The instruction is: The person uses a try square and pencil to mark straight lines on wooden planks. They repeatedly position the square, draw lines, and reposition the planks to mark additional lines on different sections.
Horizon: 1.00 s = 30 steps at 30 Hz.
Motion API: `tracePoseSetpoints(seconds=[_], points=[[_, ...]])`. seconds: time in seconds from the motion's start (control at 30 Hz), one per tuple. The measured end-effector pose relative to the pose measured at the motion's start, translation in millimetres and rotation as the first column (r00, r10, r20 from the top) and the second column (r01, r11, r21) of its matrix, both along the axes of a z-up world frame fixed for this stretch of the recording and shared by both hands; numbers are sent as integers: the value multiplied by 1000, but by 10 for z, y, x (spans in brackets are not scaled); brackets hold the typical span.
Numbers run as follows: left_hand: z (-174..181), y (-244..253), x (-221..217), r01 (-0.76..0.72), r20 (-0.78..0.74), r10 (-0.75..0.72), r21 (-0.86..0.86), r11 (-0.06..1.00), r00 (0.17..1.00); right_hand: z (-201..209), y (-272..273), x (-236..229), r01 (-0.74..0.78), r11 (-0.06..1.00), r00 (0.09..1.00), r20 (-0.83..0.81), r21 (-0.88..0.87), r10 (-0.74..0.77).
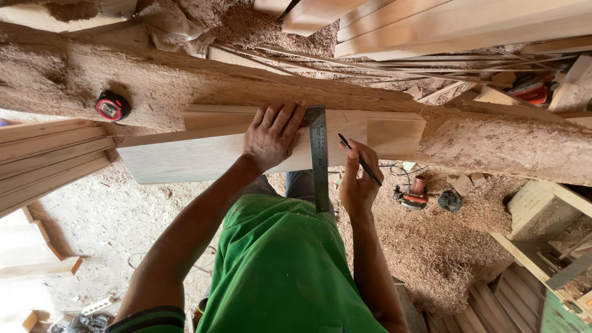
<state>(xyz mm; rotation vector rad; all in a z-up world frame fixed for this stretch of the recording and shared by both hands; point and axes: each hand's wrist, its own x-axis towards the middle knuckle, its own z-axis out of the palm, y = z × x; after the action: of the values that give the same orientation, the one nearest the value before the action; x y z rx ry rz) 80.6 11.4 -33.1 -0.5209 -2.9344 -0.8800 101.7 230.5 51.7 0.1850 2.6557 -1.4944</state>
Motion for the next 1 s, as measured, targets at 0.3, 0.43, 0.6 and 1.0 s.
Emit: tracePoseSetpoints(seconds=[0.3, 0.43, 0.6, 1.0], points=[[-31, 16, 9, -14, -24, 14, 2, 1000, 1000, -115, -52, -77, -66, 997, 995, -68, 30, 68], [-85, 24, 4, -19, -53, 19, -4, 1000, 998, -275, -125, -118, -142, 977, 976, -140, 160, 165], [-114, 25, 37, -21, -49, 22, 19, 1000, 999, -86, -83, 210, -194, 944, 970, -92, 268, 226], [-95, 46, 2, -67, -89, 64, -28, 997, 994, -454, -62, -464, -280, 941, 862, -382, 188, 333]])
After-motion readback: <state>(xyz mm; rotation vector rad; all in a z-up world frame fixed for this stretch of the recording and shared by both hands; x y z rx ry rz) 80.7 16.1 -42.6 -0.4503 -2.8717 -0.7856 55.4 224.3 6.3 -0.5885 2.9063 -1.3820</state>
